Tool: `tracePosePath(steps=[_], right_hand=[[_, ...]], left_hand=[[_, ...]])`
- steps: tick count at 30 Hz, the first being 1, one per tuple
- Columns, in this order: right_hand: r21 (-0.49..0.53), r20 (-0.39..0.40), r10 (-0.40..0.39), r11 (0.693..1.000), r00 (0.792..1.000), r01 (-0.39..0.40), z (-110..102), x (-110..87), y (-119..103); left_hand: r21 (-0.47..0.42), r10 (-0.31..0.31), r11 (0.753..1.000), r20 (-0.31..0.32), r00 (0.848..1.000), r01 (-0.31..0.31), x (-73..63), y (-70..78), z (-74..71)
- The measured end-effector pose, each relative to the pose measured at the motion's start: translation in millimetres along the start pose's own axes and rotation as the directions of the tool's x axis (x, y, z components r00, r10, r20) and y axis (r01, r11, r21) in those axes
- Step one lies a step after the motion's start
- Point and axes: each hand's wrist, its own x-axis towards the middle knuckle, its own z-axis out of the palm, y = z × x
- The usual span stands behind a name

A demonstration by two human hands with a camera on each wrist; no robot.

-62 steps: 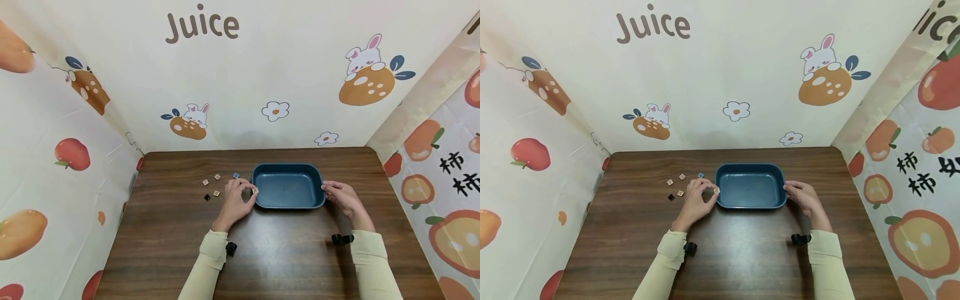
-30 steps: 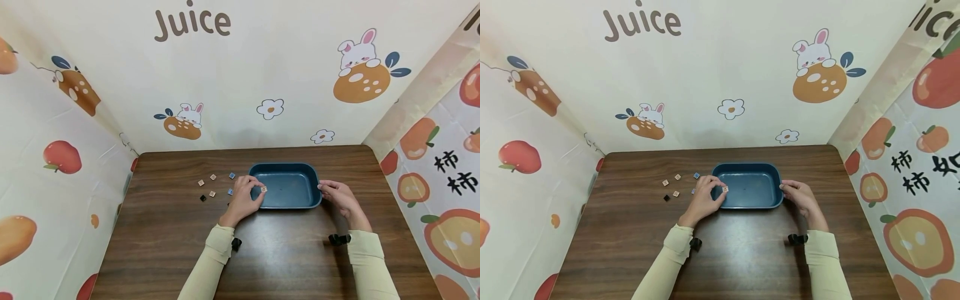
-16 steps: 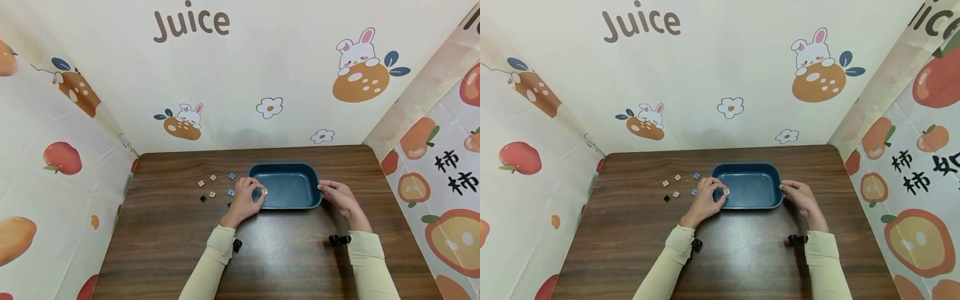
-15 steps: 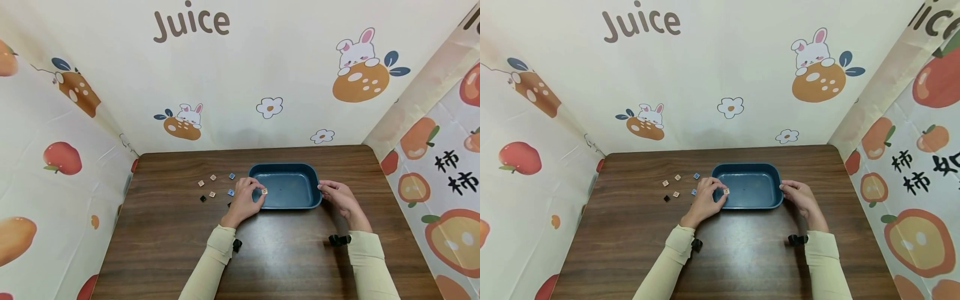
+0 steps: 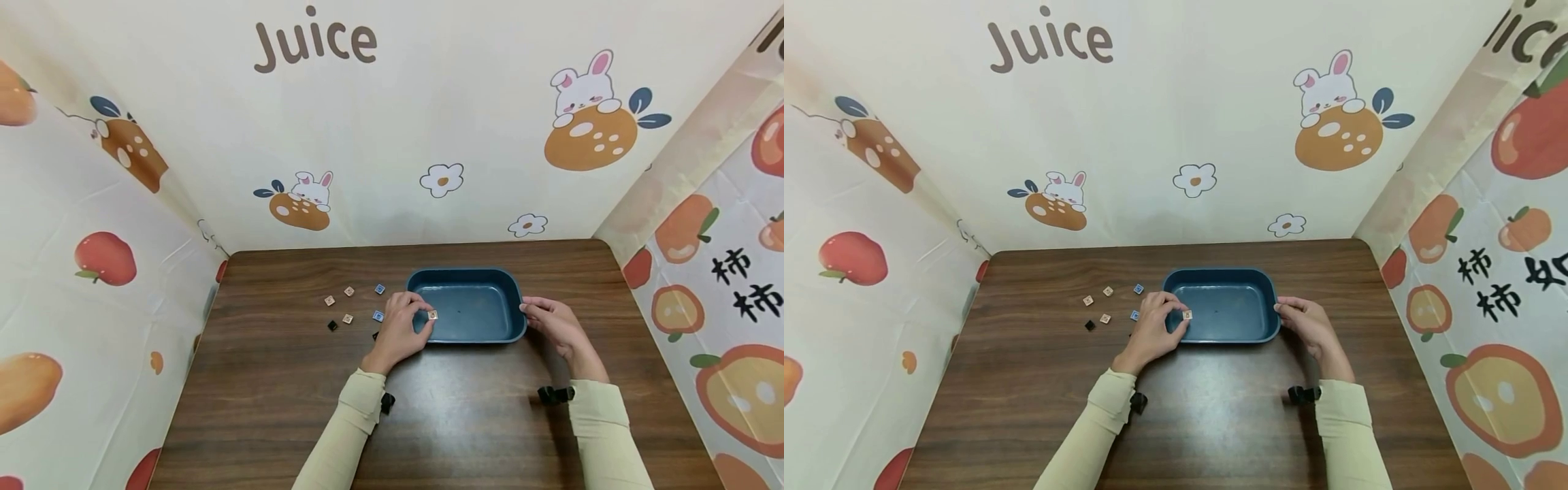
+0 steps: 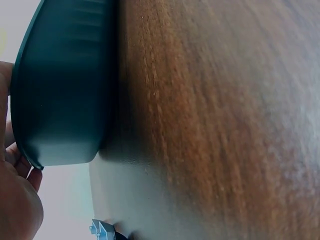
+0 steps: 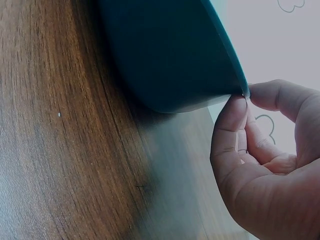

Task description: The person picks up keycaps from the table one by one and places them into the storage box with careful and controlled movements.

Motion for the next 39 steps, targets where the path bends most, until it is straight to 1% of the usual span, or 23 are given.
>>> tracePosePath(steps=[9, 15, 19, 26, 29, 33, 39], right_hand=[[-0.009, 0.006, 0.009, 1.0, 1.0, -0.009, 0, -0.2, 0], [0.006, 0.016, -0.001, 1.0, 1.0, 0.001, 0, -0.6, 0], [0.006, 0.021, 0.004, 1.0, 1.0, -0.004, -1, -0.9, 0], [-0.005, 0.021, 0.009, 1.0, 1.0, -0.009, 0, 1.6, 1], [-0.011, 0.017, 0.016, 1.0, 1.0, -0.016, 1, 1.7, 1], [-0.012, 0.02, 0.021, 1.0, 1.0, -0.02, 1, 1.8, 0], [-0.013, 0.027, 0.034, 0.999, 0.999, -0.034, 0, 3.3, 1]], left_hand=[[-0.046, -0.004, 0.999, 0.008, 1.0, 0.004, -2.4, 0.0, -3.1], [-0.111, -0.048, 0.993, -0.004, 0.999, 0.047, -5.2, -1.0, -15.3], [-0.131, -0.07, 0.989, -0.024, 0.997, 0.067, -7.6, -6.6, -23.0], [-0.114, -0.108, 0.989, -0.078, 0.991, 0.099, -20.5, -21.8, -30.9], [-0.121, -0.13, 0.986, -0.096, 0.987, 0.119, -26.4, -27.5, -34.2], [-0.122, -0.162, 0.981, -0.11, 0.981, 0.148, -34.6, -34.3, -37.7], [-0.1, -0.198, 0.977, -0.116, 0.973, 0.187, -47.1, -42.5, -42.7]])
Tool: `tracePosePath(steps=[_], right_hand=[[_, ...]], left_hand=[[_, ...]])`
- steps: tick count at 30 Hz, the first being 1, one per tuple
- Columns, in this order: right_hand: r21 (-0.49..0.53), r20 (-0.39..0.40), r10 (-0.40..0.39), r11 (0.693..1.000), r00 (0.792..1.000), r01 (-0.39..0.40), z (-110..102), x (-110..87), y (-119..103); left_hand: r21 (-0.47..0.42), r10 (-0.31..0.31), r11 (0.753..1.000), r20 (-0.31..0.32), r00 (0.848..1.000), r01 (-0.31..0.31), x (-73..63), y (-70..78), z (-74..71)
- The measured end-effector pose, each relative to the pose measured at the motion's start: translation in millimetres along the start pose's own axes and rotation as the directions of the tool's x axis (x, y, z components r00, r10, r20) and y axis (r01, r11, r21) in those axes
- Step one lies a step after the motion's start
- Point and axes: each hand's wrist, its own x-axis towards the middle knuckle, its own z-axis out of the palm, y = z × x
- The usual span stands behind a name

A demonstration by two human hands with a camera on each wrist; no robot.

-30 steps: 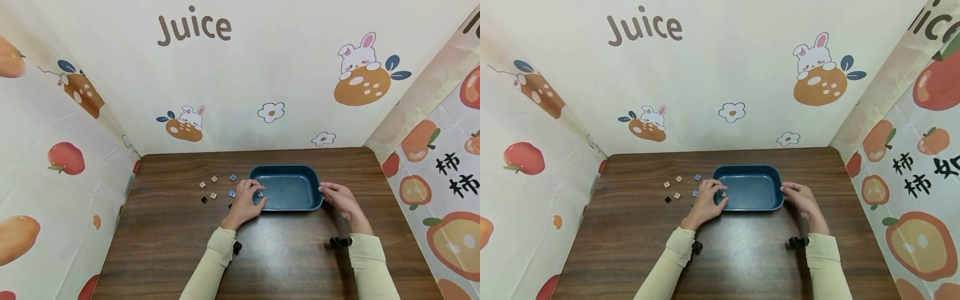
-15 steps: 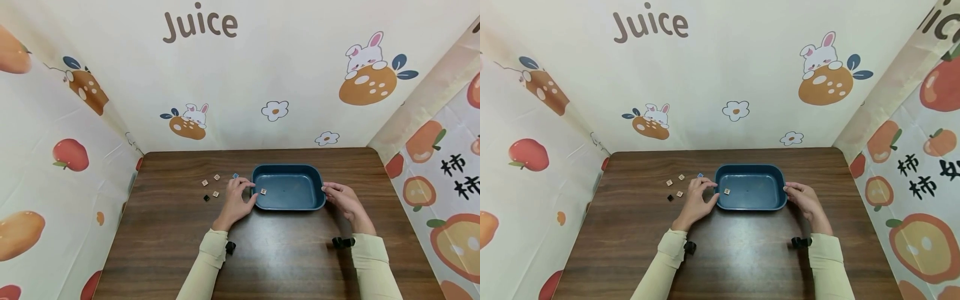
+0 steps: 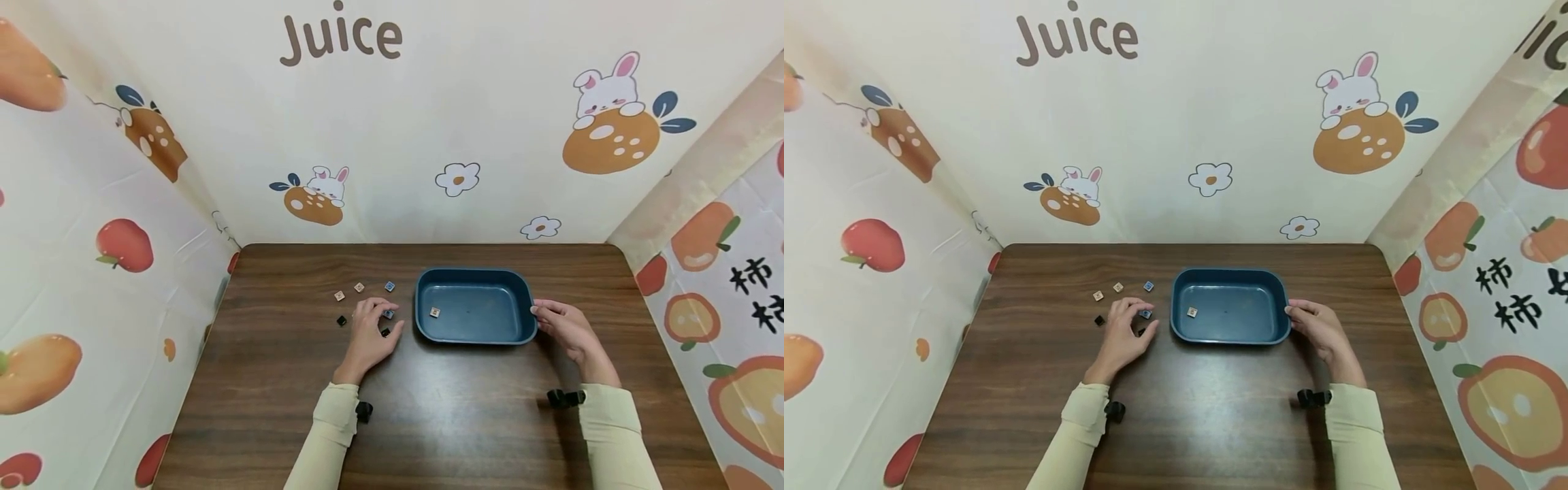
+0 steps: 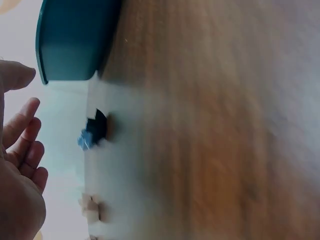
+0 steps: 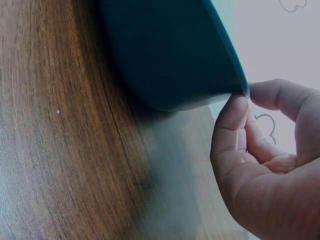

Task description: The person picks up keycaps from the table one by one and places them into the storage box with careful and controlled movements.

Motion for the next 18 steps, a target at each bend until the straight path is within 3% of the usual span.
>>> tracePosePath(steps=[10, 18], right_hand=[[-0.001, 0.001, 0.0, 1.0, 1.0, 0.0, 1, -1.7, -2], [-0.017, -0.01, 0.021, 1.0, 1.0, -0.021, 1, -2.7, -3]], left_hand=[[0.025, -0.068, 0.997, 0.003, 0.998, 0.068, -18.4, -11.8, -9.2], [0.04, -0.146, 0.989, 0.076, 0.986, 0.144, -29.3, -20.3, -12.1]])
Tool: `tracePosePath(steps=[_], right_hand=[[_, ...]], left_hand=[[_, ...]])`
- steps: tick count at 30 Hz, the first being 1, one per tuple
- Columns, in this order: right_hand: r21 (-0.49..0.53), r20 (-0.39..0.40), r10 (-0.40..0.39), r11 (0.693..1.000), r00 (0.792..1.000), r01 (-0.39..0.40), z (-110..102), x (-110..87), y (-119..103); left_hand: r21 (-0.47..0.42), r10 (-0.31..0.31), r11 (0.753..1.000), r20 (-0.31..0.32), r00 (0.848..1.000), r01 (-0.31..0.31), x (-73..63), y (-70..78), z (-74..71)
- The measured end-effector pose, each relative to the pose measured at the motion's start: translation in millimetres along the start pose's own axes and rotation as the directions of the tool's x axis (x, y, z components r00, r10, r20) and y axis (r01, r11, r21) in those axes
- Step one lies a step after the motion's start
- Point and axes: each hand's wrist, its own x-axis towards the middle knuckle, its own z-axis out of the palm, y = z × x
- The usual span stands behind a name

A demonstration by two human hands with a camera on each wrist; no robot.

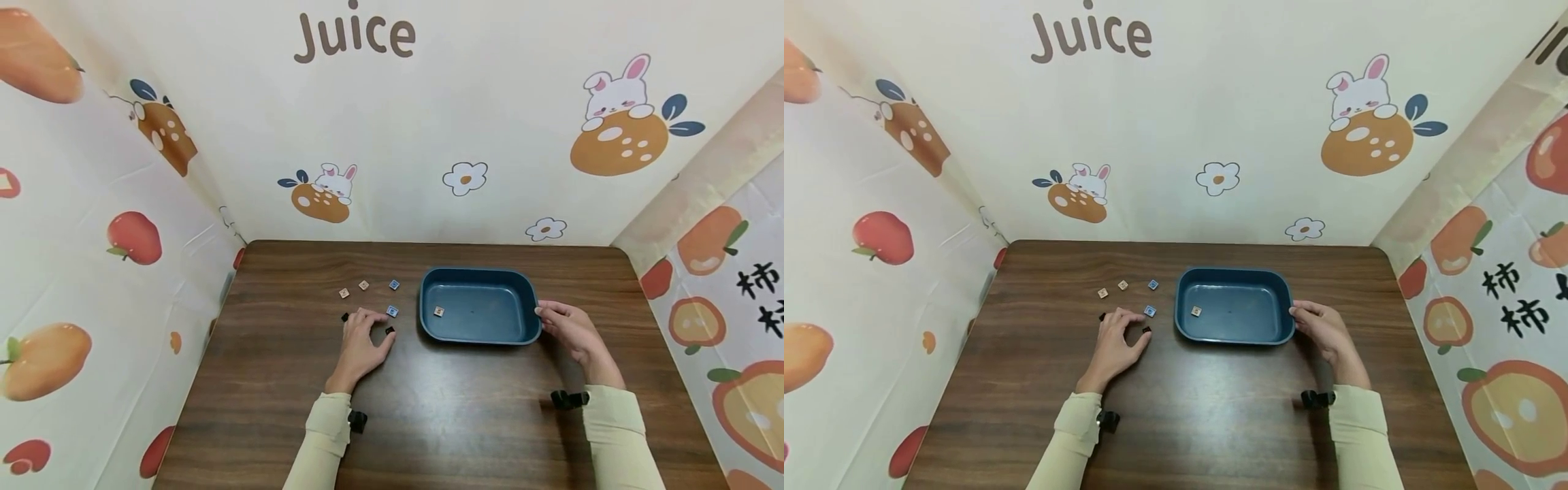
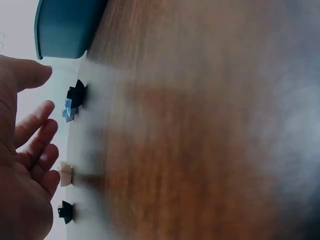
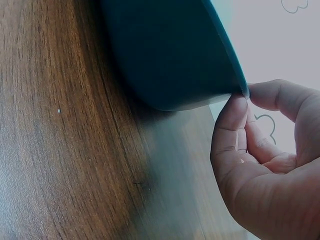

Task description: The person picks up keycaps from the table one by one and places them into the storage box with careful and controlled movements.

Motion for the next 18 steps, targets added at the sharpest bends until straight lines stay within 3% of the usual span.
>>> tracePosePath(steps=[6, 18], right_hand=[[0.019, 0.006, 0.005, 1.0, 1.0, -0.006, -1, 0.5, 0], [0.005, -0.002, 0.011, 1.0, 1.0, -0.011, 0, 0.0, 1]], left_hand=[[0.029, -0.018, 0.999, 0.03, 0.999, 0.017, -5.3, -3.8, 1.6], [0.067, 0.011, 0.998, -0.012, 1.0, -0.011, -11.5, -4.6, 10.4]])
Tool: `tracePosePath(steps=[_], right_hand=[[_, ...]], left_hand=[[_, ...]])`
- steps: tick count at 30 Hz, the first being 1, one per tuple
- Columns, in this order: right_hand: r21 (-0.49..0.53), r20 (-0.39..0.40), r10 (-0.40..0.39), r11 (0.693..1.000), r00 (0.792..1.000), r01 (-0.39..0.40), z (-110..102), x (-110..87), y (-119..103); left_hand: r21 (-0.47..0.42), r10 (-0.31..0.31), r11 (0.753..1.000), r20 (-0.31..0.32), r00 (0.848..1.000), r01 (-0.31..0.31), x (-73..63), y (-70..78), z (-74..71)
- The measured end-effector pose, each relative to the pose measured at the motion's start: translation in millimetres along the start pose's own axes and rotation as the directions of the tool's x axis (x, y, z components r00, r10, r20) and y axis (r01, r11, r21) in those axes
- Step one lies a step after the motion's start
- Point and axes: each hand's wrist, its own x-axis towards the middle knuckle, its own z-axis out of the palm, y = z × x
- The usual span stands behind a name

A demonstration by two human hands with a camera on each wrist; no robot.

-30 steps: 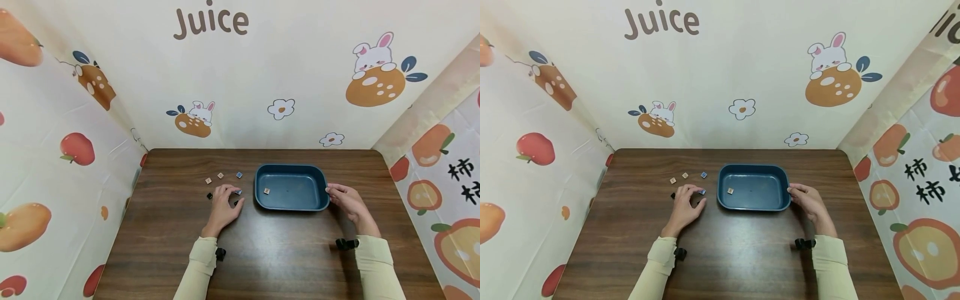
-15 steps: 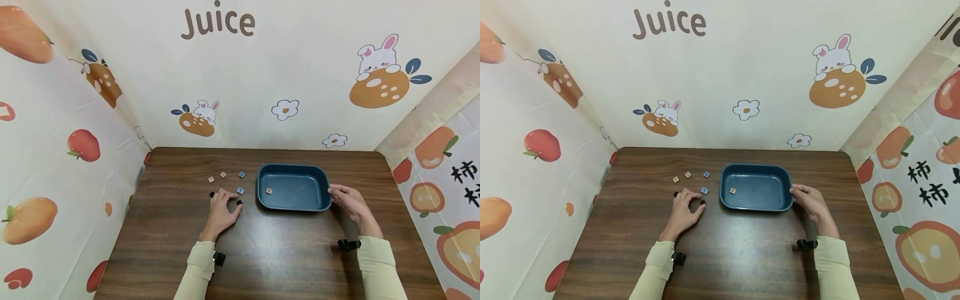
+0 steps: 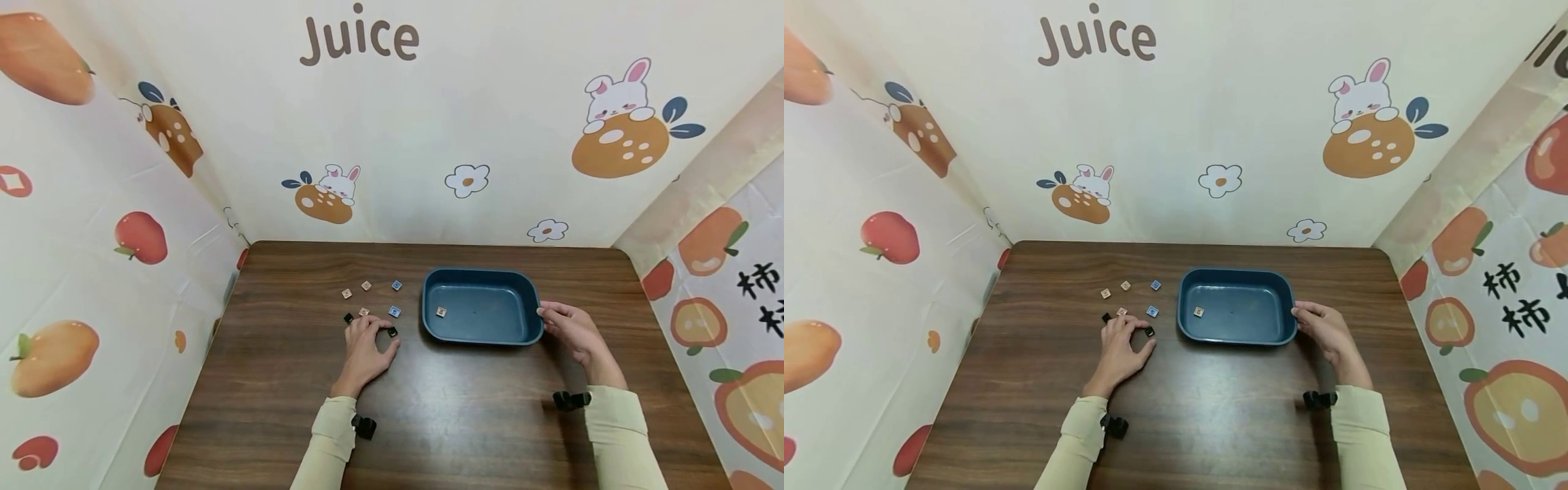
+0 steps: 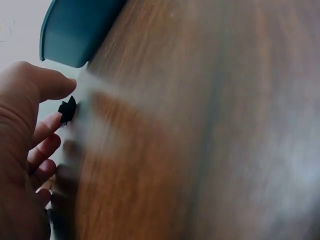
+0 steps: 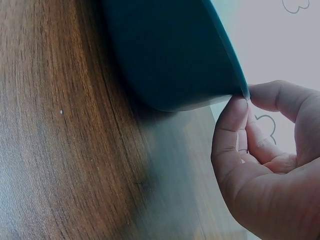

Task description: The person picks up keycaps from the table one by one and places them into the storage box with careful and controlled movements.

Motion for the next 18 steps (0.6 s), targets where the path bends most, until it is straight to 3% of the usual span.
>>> tracePosePath(steps=[10, 18], right_hand=[[-0.03, -0.017, -0.021, 0.999, 1.0, 0.021, 2.4, -2.0, 0.3], [-0.03, -0.024, -0.022, 0.999, 0.999, 0.022, 2.5, -2.9, -0.3]], left_hand=[[0.049, -0.022, 0.999, 0.005, 1.0, 0.022, 0.4, -1.7, 3.7], [0.064, 0.004, 0.998, -0.033, 0.999, -0.002, -0.7, -1.5, 5.8]])
